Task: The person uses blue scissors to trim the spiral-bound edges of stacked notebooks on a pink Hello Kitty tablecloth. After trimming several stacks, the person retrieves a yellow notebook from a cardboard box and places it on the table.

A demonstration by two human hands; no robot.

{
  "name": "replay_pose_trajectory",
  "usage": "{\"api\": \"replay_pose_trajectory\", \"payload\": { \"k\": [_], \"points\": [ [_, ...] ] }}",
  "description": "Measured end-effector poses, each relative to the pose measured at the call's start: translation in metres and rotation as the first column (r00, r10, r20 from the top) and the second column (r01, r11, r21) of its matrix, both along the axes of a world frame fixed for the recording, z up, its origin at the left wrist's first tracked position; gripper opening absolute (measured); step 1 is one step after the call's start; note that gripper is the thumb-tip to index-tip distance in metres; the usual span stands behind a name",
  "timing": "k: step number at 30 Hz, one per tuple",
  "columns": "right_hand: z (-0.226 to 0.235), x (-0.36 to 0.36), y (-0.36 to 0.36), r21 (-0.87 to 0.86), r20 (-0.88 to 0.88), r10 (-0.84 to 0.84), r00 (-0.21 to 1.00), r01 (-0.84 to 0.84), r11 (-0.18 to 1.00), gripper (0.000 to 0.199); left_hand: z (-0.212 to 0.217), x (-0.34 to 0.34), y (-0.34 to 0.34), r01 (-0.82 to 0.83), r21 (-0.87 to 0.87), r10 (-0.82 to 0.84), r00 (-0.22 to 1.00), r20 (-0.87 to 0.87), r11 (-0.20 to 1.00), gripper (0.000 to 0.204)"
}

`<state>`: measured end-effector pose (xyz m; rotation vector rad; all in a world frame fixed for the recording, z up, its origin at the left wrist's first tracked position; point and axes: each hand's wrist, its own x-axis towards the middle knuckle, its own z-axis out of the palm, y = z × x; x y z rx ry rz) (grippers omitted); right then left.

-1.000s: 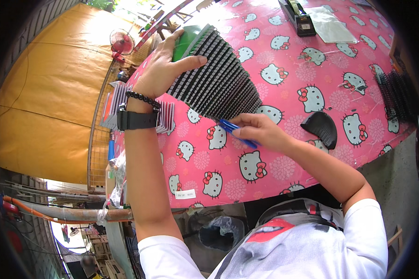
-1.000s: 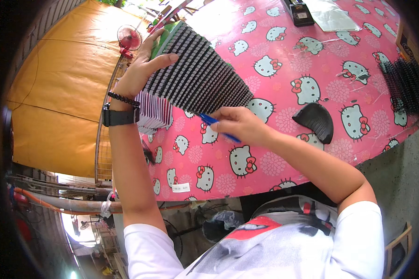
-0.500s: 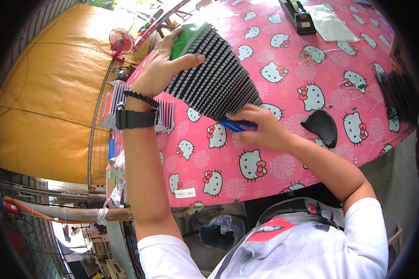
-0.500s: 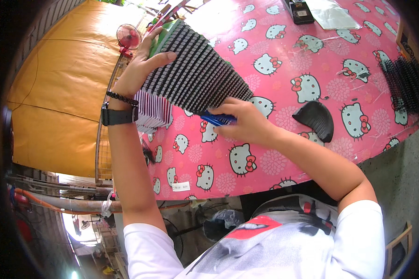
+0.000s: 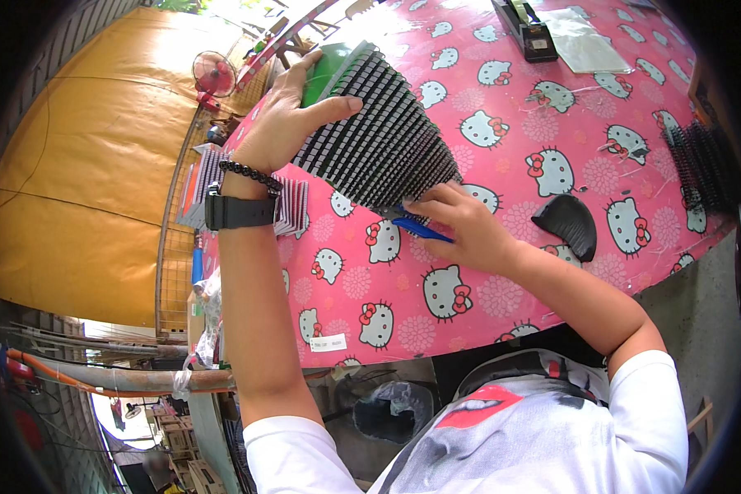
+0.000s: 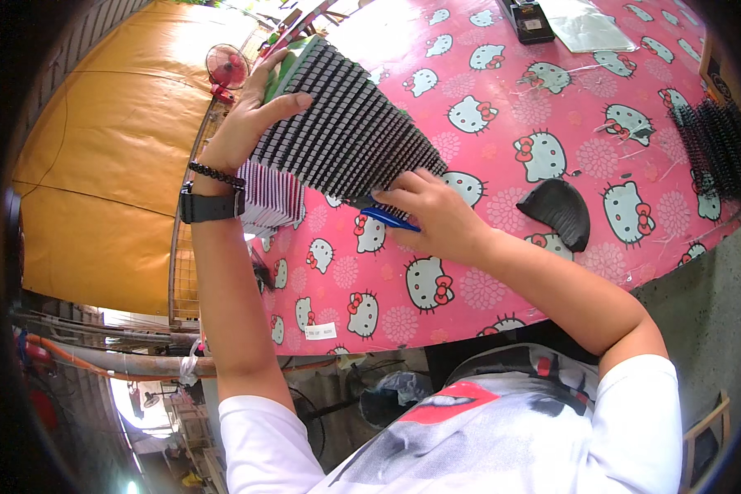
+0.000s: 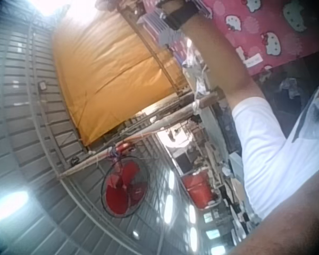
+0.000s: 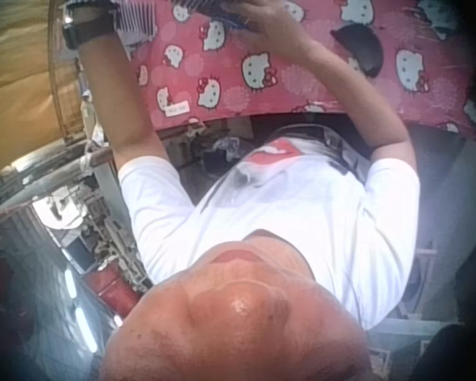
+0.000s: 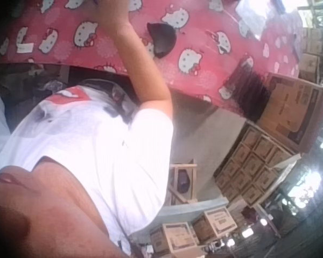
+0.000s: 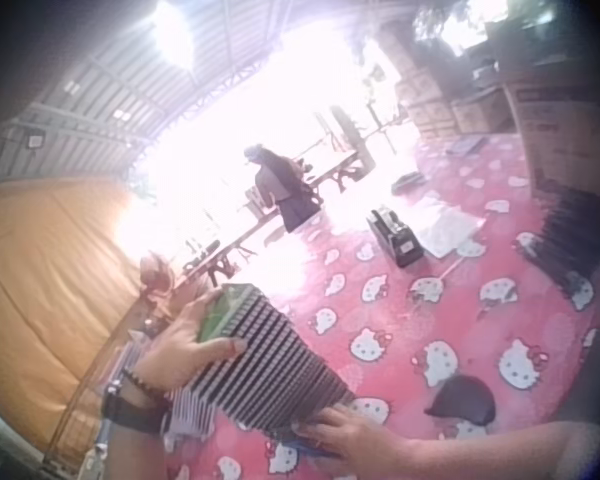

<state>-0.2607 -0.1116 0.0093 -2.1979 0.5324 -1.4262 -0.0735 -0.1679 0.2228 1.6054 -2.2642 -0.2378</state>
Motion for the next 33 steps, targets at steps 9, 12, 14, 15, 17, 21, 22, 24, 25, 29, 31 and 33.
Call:
{"api": "replay_pose_trajectory", "payload": {
  "k": [9,12,14,15,17,21,22,24,25,29,31,33],
  "points": [
    [0.005,-0.01,0.004,0.066,-0.067,-0.069,0.995,0.074,0.995,0.044,0.0,-0.001,0.002,-0.028,0.004,0.028,0.999,0.015,1.0,0.1],
    [0.002,-0.012,0.005,-0.106,-0.134,-0.192,0.972,0.179,0.978,0.051,0.001,-0.001,0.0,-0.017,-0.002,0.017,1.0,0.013,1.0,0.1],
    [-0.001,-0.011,0.003,-0.09,-0.127,-0.164,0.978,0.153,0.984,0.051,0.002,0.0,0.0,-0.038,0.017,0.037,0.999,0.011,0.999,0.1],
    [-0.003,-0.01,0.003,-0.074,-0.112,-0.137,0.984,0.129,0.989,0.049,0.002,0.0,0.0,-0.036,0.015,0.035,0.999,0.017,0.999,0.1],
    [-0.006,-0.008,0.0,-0.012,-0.058,-0.058,0.997,0.058,0.998,0.044,0.002,-0.001,0.001,-0.032,0.012,0.032,0.999,0.028,0.999,0.1],
    [-0.01,-0.013,-0.017,0.727,0.311,0.374,0.874,-0.472,0.499,0.033,0.001,-0.004,0.0,-0.006,0.006,0.006,1.0,0.006,1.0,0.1],
    [-0.01,-0.015,-0.02,0.815,0.517,0.394,0.76,-0.578,0.044,0.031,-0.001,-0.004,-0.001,-0.003,0.003,0.003,1.0,0.002,1.0,0.1],
    [-0.008,-0.007,-0.012,0.792,0.484,0.341,0.806,-0.569,0.222,0.029,0.002,-0.003,0.0,-0.014,0.012,0.014,1.0,-0.004,1.0,0.1],
    [-0.006,-0.004,-0.001,0.763,0.373,0.31,0.875,-0.479,0.434,0.03,0.003,-0.002,0.002,-0.02,0.026,0.02,1.0,-0.011,0.999,0.1],
    [-0.002,-0.011,0.01,0.183,-0.1,-0.018,0.995,0.036,0.983,0.047,0.001,-0.002,0.0,-0.018,0.011,0.017,1.0,0.008,1.0,0.1],
    [-0.002,-0.011,0.011,0.029,-0.172,-0.103,0.98,0.11,0.993,0.052,-0.001,-0.001,0.0,-0.018,0.003,0.018,1.0,0.007,1.0,0.1],
    [-0.003,-0.01,0.008,-0.044,-0.189,-0.143,0.971,0.137,0.99,0.054,0.001,-0.002,0.0,-0.018,0.009,0.018,1.0,0.006,1.0,0.1]
  ]
}}
